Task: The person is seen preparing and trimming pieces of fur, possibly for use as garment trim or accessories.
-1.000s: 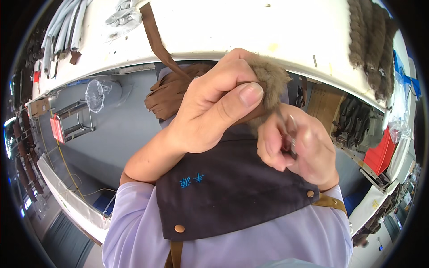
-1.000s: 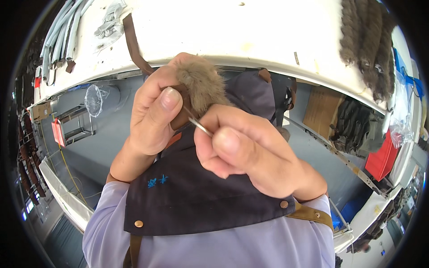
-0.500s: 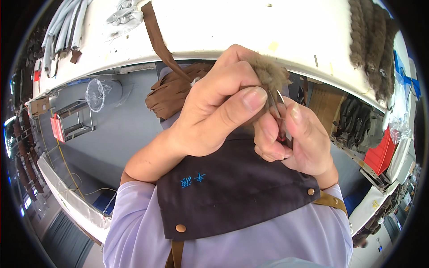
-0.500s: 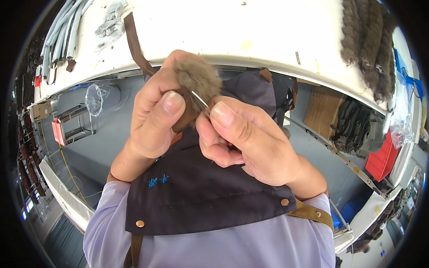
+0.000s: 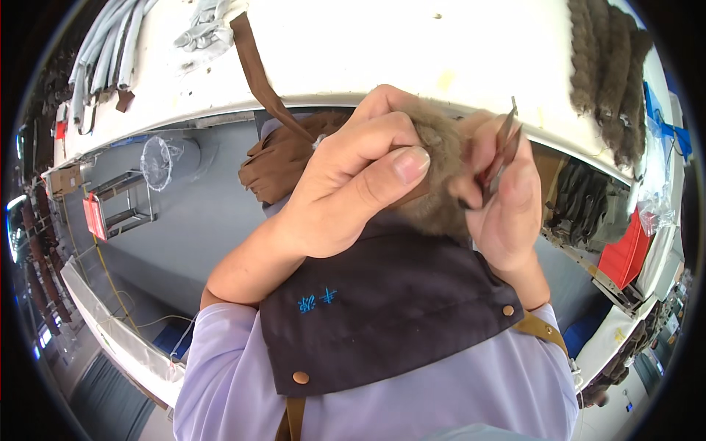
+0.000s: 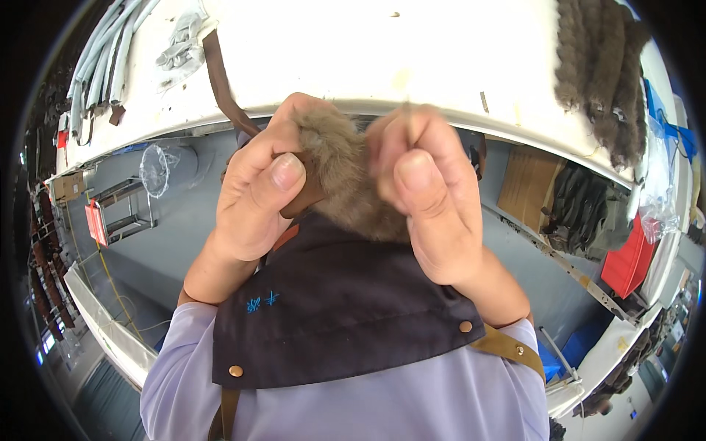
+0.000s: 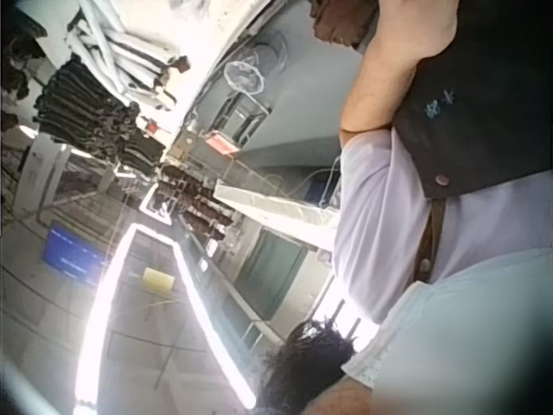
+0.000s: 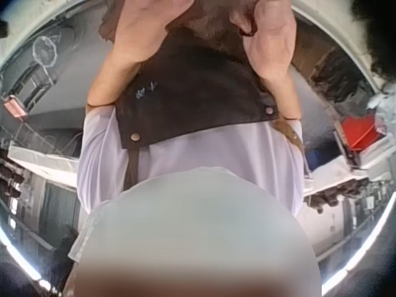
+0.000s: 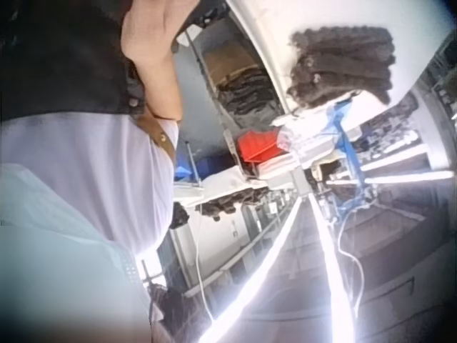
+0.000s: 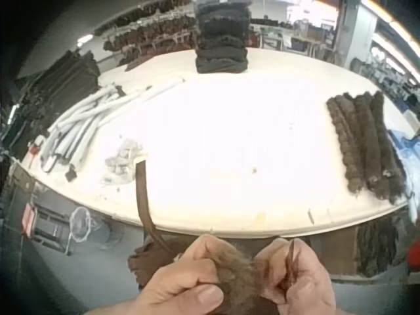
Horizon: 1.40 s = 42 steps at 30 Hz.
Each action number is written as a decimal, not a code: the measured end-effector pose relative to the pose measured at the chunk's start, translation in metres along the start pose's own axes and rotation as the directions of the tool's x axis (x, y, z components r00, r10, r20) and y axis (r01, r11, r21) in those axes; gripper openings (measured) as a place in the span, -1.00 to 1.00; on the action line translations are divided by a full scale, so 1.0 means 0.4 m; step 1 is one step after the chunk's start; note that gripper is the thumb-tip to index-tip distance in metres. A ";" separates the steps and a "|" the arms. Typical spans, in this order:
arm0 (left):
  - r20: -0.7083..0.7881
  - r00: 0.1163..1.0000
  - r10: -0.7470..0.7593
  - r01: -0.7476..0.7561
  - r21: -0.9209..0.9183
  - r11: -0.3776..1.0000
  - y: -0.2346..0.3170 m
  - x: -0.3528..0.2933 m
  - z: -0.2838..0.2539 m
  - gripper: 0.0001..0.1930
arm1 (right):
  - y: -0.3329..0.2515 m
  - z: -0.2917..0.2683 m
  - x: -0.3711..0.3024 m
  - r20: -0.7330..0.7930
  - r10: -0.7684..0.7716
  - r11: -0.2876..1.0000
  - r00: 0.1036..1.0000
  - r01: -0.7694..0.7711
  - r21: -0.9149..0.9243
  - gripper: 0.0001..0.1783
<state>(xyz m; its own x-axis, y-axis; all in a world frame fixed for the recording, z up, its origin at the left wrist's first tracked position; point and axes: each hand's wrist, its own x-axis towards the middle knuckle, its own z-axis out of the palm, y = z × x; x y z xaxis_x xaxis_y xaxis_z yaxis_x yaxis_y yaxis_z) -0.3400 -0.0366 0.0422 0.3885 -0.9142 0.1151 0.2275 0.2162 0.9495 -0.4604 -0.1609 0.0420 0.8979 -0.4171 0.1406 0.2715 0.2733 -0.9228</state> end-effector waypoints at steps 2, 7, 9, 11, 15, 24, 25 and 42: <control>0.010 0.999 0.031 -0.032 0.059 0.998 0.003 0.004 0.006 -0.79 | 0.008 -0.005 0.011 -0.128 0.108 0.993 0.986 -0.114 -0.042 -0.55; -0.003 1.000 0.009 -0.009 -0.059 0.998 -0.003 -0.001 -0.034 -0.81 | 0.003 0.004 0.015 0.020 0.280 0.907 0.960 -0.257 -0.335 -0.53; -0.079 0.990 -0.119 0.032 -0.688 0.725 0.018 0.005 -0.065 -0.82 | -0.003 0.008 -0.004 -0.082 0.301 0.953 0.950 -0.295 0.073 -0.66; -0.151 0.987 0.055 -0.152 -0.769 0.621 0.050 0.021 -0.151 -0.81 | 0.005 -0.044 -0.011 -0.123 0.341 0.933 0.932 -0.319 0.166 -0.72; -0.010 0.992 0.127 -0.088 -0.775 0.626 0.039 0.008 -0.202 -0.81 | 0.010 -0.051 -0.010 -0.126 0.353 0.904 0.927 -0.303 0.302 -0.71; 0.096 0.994 0.048 -0.102 0.708 0.699 0.034 0.033 -0.031 -0.74 | 0.008 -0.023 0.012 -0.081 0.069 0.836 0.994 -0.102 -0.539 -0.56; 0.129 0.989 -0.066 -0.027 0.609 0.792 0.026 0.025 -0.042 -0.76 | 0.009 -0.025 0.014 -0.072 0.141 0.862 0.987 -0.159 -0.481 -0.59; 0.216 0.955 -0.204 0.067 0.512 0.856 -0.057 0.074 0.036 -0.43 | -0.028 -0.018 0.084 -0.022 -0.036 0.842 0.999 0.018 -0.539 -0.51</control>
<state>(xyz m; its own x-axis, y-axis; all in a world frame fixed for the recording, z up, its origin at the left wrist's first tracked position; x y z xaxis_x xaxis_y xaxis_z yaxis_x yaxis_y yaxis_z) -0.3466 -0.0735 0.0281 0.1317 -0.9911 -0.0206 -0.2361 -0.0516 0.9704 -0.4357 -0.1842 0.0545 0.8797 -0.4458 0.1654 0.0582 -0.2442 -0.9680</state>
